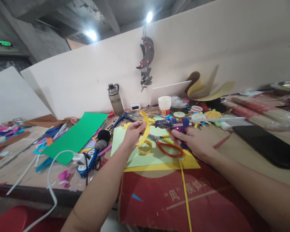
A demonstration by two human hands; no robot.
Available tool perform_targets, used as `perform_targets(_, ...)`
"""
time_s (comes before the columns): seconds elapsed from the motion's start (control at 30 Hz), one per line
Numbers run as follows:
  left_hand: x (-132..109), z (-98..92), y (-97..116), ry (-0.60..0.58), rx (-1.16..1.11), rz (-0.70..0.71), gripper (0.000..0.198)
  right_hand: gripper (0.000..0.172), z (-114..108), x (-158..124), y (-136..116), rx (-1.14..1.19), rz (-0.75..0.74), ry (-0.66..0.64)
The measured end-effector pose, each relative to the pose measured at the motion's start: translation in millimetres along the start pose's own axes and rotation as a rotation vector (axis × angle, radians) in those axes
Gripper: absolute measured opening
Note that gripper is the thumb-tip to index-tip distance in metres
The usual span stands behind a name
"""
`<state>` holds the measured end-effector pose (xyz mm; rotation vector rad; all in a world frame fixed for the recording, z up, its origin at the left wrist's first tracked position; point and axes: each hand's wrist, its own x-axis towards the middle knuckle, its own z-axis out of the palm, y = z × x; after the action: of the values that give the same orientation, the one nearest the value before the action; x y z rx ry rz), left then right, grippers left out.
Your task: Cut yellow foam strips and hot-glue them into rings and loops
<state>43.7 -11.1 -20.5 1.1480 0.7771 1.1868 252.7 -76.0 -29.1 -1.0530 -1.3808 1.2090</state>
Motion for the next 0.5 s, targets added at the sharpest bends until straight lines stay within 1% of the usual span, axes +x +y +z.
perform_targets(0.1,1.8,-2.1,-1.5,-0.019,-0.02,0.007,0.027,0.038,-1.6,1.5,2.0,-0.001,0.01,0.003)
perform_targets(0.2,3.8,-4.4,-2.9,0.002,-0.033,0.018,0.028,0.038,-2.7,1.9,3.0,-0.016,0.006,0.015)
perform_targets(0.27,3.7,-4.4,-3.2,0.009,-0.034,0.019,0.028,0.038,-2.4,1.7,3.4,-0.015,0.001,-0.011)
perform_targets(0.37,1.9,-3.0,-2.7,-0.016,-0.031,0.006,0.028,0.039,-1.6,2.1,4.3,-0.017,0.003,-0.033)
perform_targets(0.43,1.6,-2.6,-2.0,-0.028,-0.041,0.0,0.028,0.038,-2.1,3.2,5.1,-0.021,0.008,-0.009)
perform_targets(0.5,2.6,-3.1,-1.2,-0.01,-0.05,-0.001,0.029,0.038,-4.0,4.7,5.6,-0.004,0.02,0.03)
